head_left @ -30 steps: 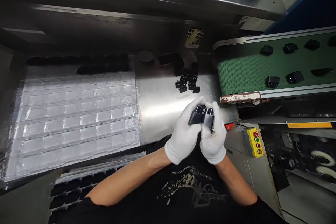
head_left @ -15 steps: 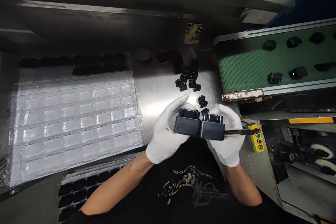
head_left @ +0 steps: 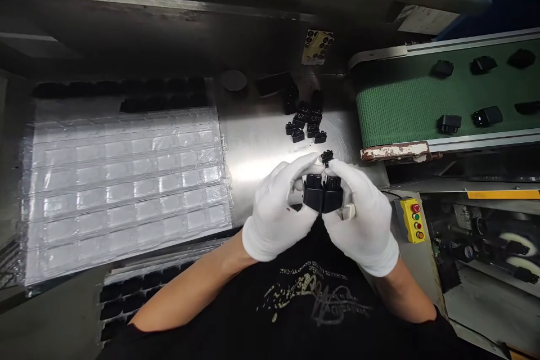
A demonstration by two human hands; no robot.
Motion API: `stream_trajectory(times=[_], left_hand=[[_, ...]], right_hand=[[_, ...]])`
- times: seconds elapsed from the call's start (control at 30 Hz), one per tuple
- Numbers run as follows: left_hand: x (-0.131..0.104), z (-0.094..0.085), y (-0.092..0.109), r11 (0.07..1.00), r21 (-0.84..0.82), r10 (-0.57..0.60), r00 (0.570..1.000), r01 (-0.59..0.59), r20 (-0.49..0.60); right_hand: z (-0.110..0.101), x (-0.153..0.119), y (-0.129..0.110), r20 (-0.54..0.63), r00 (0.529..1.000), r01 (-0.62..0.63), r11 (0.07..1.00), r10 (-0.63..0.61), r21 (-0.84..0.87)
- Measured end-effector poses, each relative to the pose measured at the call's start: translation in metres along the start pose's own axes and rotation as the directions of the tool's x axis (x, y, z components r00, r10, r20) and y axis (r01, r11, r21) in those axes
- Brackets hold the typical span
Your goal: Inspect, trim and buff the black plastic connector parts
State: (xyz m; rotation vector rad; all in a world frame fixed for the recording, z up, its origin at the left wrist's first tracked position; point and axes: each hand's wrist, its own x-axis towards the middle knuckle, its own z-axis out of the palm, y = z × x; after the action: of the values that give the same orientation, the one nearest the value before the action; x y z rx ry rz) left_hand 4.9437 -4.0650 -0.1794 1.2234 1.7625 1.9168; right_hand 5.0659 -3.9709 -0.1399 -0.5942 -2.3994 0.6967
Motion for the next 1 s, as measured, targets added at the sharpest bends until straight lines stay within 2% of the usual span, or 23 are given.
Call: stream_trajectory(times=[0.13, 0.17, 0.2, 0.23, 0.27, 0.33, 0.37, 0.4, 0.43, 0.5, 0.53, 0.6, 0.7, 0.77, 0.83, 0.9, 0.97, 1.0], left_hand=[[0.006, -0.004, -0.002, 0.988, -0.037, -0.146, 0.988, 0.148, 0.043], [0.008, -0.006, -0.005, 0.973, -0.071, -0.215, 0.973, 0.221, 0.082], [0.010, -0.009, -0.009, 0.939, -0.119, -0.307, 0.941, 0.324, 0.142], [0.011, -0.012, -0.015, 0.869, -0.183, -0.417, 0.880, 0.459, 0.227], [0.011, -0.016, -0.022, 0.753, -0.259, -0.521, 0.788, 0.605, 0.327], [0.007, -0.023, -0.039, 0.438, -0.367, -0.631, 0.571, 0.821, 0.526], [0.003, -0.026, -0.047, 0.297, -0.374, -0.642, 0.474, 0.879, 0.602], [-0.002, -0.028, -0.054, 0.205, -0.353, -0.644, 0.397, 0.913, 0.654], [-0.008, -0.030, -0.060, 0.167, -0.318, -0.649, 0.347, 0.933, 0.677], [-0.019, -0.031, -0.067, 0.178, -0.247, -0.681, 0.301, 0.953, 0.668], [-0.024, -0.032, -0.068, 0.193, -0.235, -0.693, 0.302, 0.953, 0.655], [-0.029, -0.032, -0.067, 0.253, -0.231, -0.676, 0.342, 0.940, 0.652], [-0.030, -0.033, -0.060, 0.434, -0.152, -0.595, 0.410, 0.888, 0.692], [-0.029, -0.034, -0.056, 0.572, -0.099, -0.560, 0.475, 0.815, 0.679], [-0.028, -0.035, -0.053, 0.650, -0.083, -0.541, 0.536, 0.756, 0.648], [-0.029, -0.036, -0.053, 0.677, -0.107, -0.513, 0.571, 0.728, 0.641], [-0.030, -0.037, -0.057, 0.657, -0.148, -0.490, 0.568, 0.739, 0.661], [-0.030, -0.038, -0.060, 0.637, -0.167, -0.485, 0.560, 0.753, 0.672]], right_hand=[[0.001, 0.005, 0.005, 0.061, 0.997, -0.057, 0.995, 0.052, 0.083], [0.002, 0.005, 0.011, 0.076, 0.992, -0.114, 0.983, 0.104, 0.144], [0.003, 0.004, 0.020, 0.097, 0.979, -0.197, 0.954, 0.180, 0.225], [0.005, 0.002, 0.031, 0.130, 0.952, -0.304, 0.895, 0.276, 0.327], [0.007, -0.001, 0.044, 0.181, 0.909, -0.417, 0.794, 0.376, 0.442], [0.016, -0.014, 0.072, 0.363, 0.779, -0.607, 0.468, 0.511, 0.643], [0.022, -0.022, 0.086, 0.468, 0.712, -0.663, 0.280, 0.524, 0.695], [0.028, -0.031, 0.097, 0.561, 0.651, -0.697, 0.110, 0.512, 0.708], [0.033, -0.041, 0.106, 0.635, 0.593, -0.720, -0.027, 0.494, 0.693], [0.043, -0.060, 0.116, 0.717, 0.492, -0.747, -0.183, 0.494, 0.639], [0.046, -0.068, 0.117, 0.730, 0.456, -0.755, -0.215, 0.509, 0.620], [0.049, -0.077, 0.114, 0.739, 0.415, -0.771, -0.226, 0.530, 0.595], [0.045, -0.081, 0.107, 0.753, 0.404, -0.804, -0.191, 0.519, 0.563], [0.041, -0.080, 0.105, 0.757, 0.406, -0.826, -0.150, 0.512, 0.544], [0.036, -0.082, 0.103, 0.756, 0.407, -0.853, -0.082, 0.513, 0.515], [0.032, -0.088, 0.102, 0.749, 0.394, -0.890, 0.018, 0.532, 0.455], [0.030, -0.097, 0.104, 0.737, 0.366, -0.918, 0.090, 0.568, 0.387], [0.030, -0.102, 0.105, 0.728, 0.359, -0.921, 0.095, 0.584, 0.378]])
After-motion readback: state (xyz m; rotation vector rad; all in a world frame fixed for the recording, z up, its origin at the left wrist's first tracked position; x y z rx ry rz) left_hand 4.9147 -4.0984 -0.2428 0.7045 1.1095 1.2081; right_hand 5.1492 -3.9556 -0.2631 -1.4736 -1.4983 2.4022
